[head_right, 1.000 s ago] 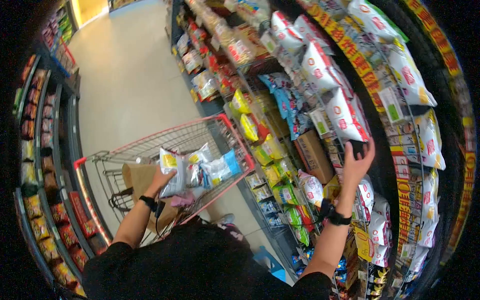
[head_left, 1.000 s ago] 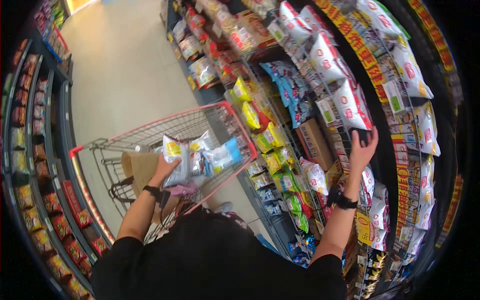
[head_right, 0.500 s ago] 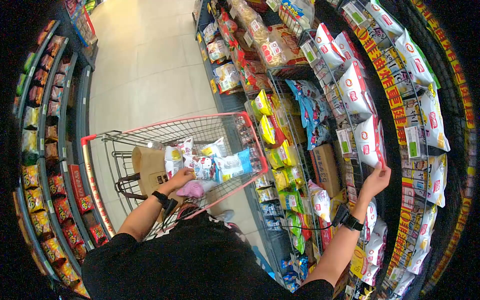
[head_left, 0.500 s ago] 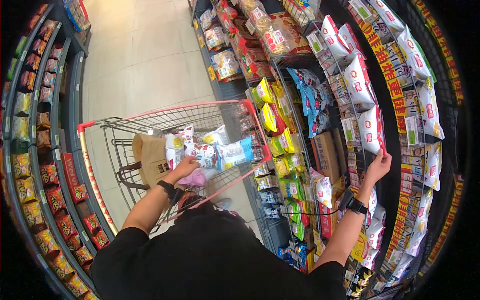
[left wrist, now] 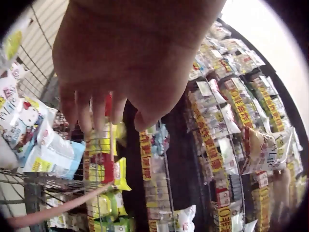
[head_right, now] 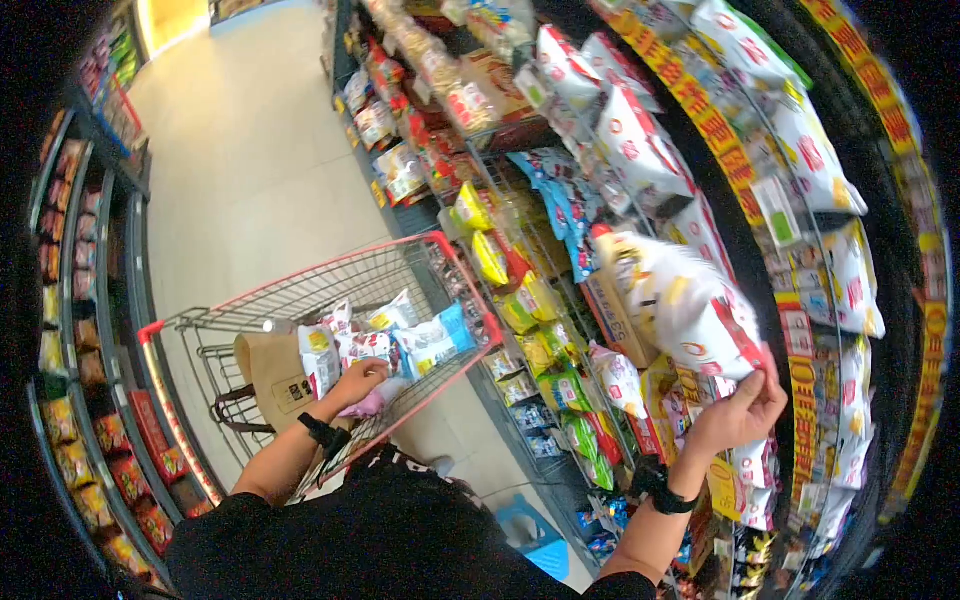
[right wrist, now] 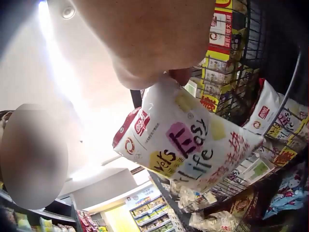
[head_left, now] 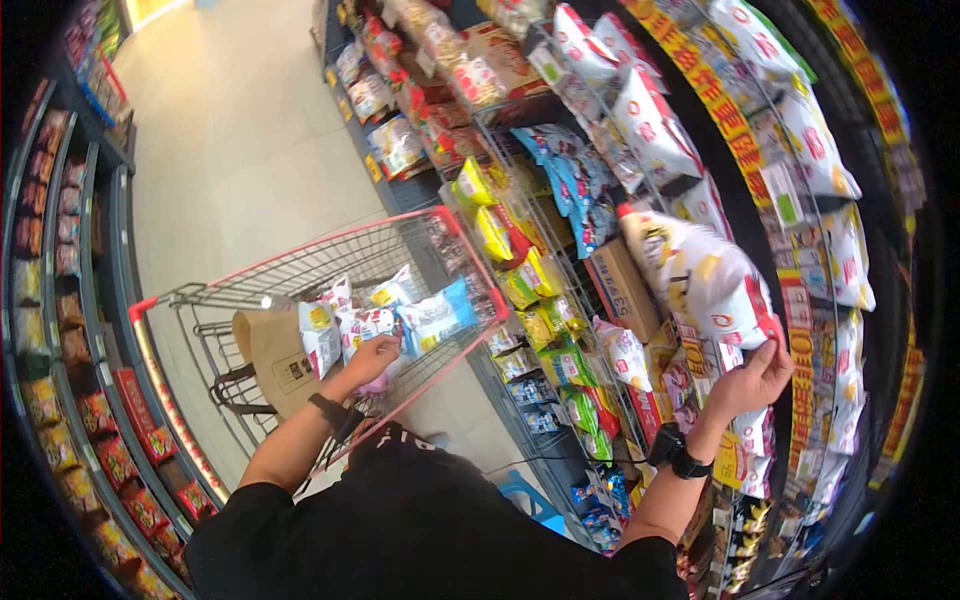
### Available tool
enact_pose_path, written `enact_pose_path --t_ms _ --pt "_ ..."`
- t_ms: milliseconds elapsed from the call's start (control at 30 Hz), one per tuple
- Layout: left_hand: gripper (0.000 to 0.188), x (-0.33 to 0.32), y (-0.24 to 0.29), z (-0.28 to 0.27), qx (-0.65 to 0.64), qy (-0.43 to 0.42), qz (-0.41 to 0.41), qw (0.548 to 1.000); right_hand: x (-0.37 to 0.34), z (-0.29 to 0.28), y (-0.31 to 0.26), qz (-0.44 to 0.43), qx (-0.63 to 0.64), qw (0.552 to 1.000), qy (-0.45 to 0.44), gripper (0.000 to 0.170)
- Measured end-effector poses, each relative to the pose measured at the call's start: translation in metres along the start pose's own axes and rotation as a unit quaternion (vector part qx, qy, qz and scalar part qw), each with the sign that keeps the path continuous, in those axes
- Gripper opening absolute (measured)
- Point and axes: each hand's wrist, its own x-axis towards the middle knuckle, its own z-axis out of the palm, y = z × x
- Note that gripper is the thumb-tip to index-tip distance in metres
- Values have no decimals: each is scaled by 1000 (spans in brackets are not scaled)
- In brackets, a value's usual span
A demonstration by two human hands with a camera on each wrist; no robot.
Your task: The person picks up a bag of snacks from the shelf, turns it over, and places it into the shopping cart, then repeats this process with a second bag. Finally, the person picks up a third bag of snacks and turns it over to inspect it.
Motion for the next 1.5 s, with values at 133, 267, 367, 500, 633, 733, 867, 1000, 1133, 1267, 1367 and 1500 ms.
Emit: enact_pose_path --t_ms 133,267,367,500,633,733,867,1000,1133,1267,1367,1500 --pt "37 -10 72 34 6 -6 100 995 -47 -39 -7 67 -83 991 -83 13" --pt "56 -46 165 72 13 -131 205 970 -110 -71 -20 152 103 968 -171 13" --pt "84 -95 225 116 55 -240 285 926 -154 -116 -20 245 149 947 -143 10" --pt "107 -142 244 199 145 -301 345 877 -197 -182 -26 295 178 935 -90 17" --pt "96 -178 221 278 117 -334 316 881 -237 -267 -19 393 180 899 -66 26" --pt "90 -193 202 316 22 -343 222 912 -256 -301 -19 455 258 852 -35 53" --pt "79 -207 205 362 94 -329 203 918 -313 -329 3 487 234 826 -160 67" --pt "83 -232 217 385 95 -442 152 879 -340 -348 24 582 340 738 10 66" --pt "64 -237 214 394 125 -504 189 834 -301 -376 -4 616 434 655 54 72" --pt "59 -248 227 405 119 -537 201 811 -299 -389 -6 613 468 634 62 74" --pt "59 -249 230 406 133 -534 213 807 -291 -388 -13 620 463 631 58 77" --pt "64 -247 235 405 159 -536 212 801 -296 -387 -5 610 484 625 54 77"
